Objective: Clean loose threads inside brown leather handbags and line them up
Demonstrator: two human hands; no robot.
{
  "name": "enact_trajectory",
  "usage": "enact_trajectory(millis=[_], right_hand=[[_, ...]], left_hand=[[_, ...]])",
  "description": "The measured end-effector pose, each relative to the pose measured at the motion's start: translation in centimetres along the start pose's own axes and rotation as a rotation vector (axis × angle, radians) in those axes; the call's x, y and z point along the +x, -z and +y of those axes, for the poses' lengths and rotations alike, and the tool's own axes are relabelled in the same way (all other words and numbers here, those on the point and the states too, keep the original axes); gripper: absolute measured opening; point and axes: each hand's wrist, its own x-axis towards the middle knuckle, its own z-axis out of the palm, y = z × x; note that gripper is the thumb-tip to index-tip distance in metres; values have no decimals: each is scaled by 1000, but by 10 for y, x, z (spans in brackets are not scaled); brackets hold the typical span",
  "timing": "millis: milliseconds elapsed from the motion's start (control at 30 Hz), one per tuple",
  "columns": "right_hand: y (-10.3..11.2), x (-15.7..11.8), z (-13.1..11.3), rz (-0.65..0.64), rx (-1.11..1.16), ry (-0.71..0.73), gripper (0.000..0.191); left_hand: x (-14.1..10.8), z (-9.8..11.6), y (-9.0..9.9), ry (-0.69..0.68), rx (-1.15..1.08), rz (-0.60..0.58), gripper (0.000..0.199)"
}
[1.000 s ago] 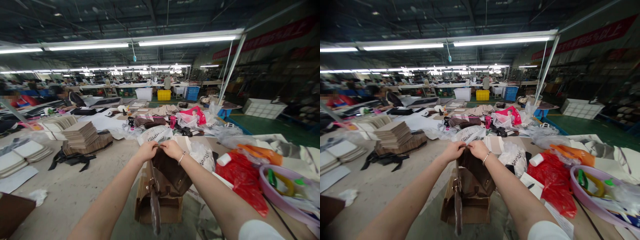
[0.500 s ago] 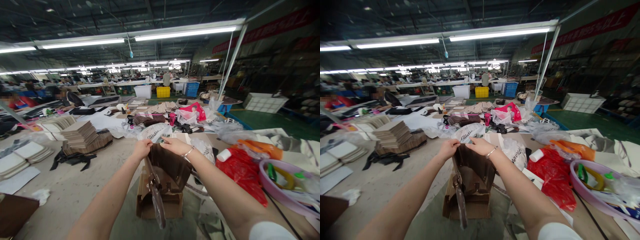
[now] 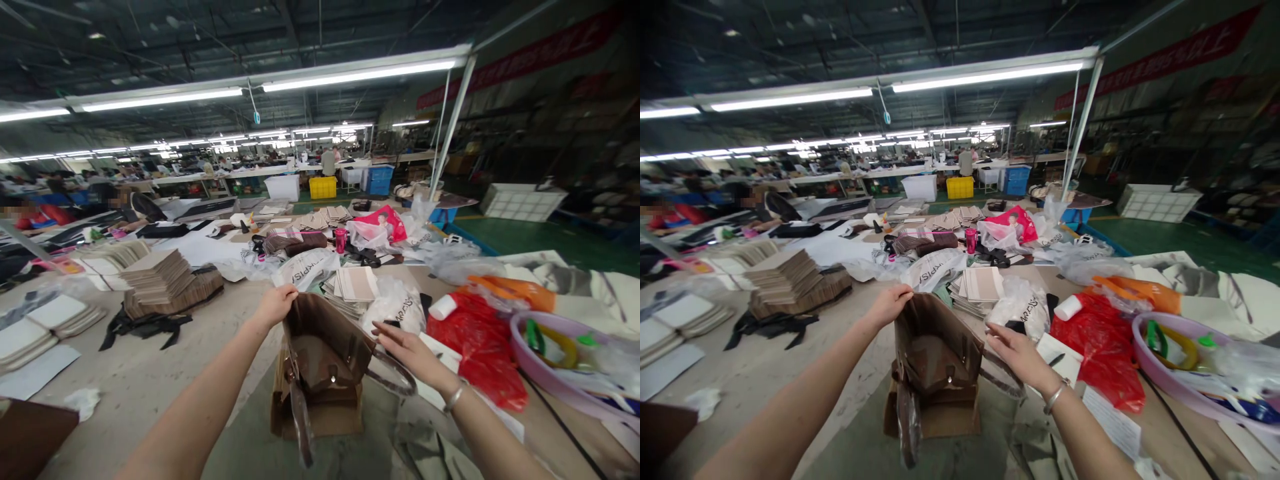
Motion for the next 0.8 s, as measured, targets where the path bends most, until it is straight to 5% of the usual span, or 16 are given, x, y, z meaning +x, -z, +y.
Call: enact_trajectory(millis=[200,367,500,667,800], right_hand=[[-16,-32,15,-28,68,83,60],[-22,-45,25,-21,30,34,65],[-35,-57,26,-57,57,43,43],[-59,-60,-4,-66,11,198,35],[-81,-58,-56,-263,-171,457,38]], left_hand=[[0,4,7,-155,-13,-66,34],[5,3,5,60,-66,39,17],[-6,-1,4,186,-126,153,21],[-31,-16,8,278,-351,210,34],[-57,-35,18,496,-717,300,43]])
